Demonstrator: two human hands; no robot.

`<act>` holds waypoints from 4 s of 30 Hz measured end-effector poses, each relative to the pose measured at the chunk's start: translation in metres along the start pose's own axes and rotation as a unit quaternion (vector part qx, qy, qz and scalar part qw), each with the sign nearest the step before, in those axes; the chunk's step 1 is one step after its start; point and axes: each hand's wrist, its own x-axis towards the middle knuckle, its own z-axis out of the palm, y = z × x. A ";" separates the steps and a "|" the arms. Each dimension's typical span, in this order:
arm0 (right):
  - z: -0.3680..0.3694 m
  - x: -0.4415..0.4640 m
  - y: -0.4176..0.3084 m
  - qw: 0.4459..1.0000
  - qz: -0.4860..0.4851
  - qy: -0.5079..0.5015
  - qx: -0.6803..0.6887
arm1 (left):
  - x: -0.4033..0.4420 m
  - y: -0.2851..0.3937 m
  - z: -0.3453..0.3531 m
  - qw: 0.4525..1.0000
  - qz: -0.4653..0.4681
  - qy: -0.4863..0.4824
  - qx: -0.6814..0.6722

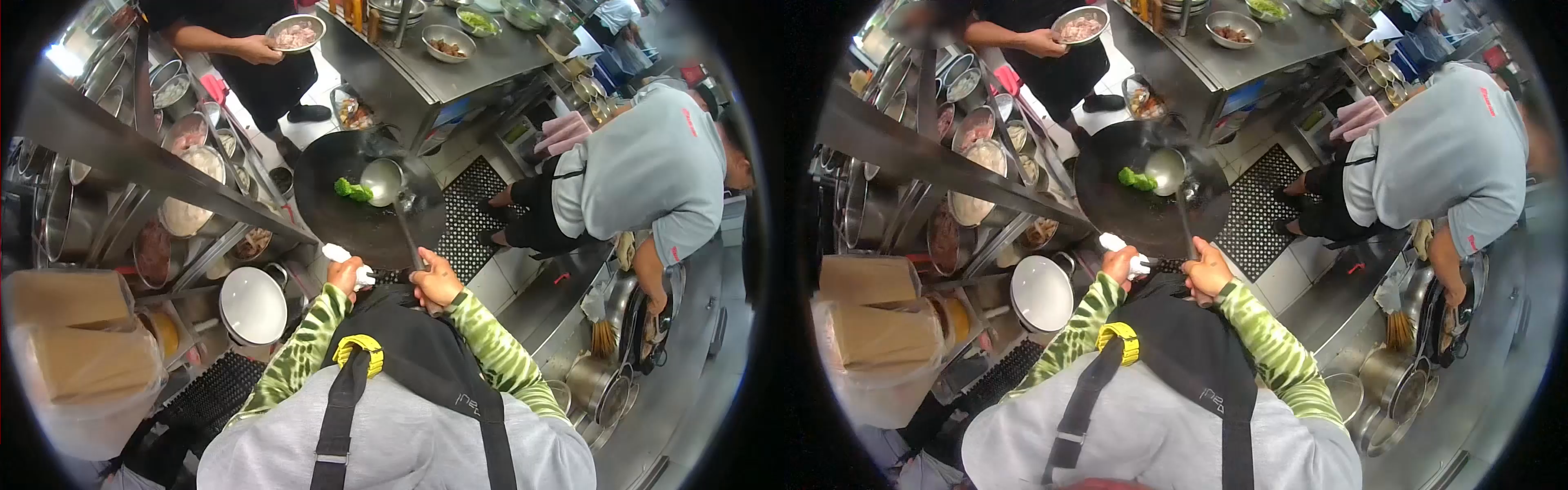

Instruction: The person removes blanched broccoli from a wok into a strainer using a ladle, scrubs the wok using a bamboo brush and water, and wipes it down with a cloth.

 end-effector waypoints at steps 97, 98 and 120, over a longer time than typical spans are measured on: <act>0.252 -0.457 0.299 0.244 -0.007 0.900 0.361 | -0.352 -0.243 0.216 0.412 -0.420 -0.623 0.516; 0.257 -0.449 0.301 0.231 0.004 0.902 0.364 | -0.362 -0.254 0.217 0.398 -0.406 -0.635 0.524; 0.058 -0.722 0.514 0.347 0.225 0.841 0.348 | -0.424 -0.304 0.215 0.266 -0.441 -0.680 0.523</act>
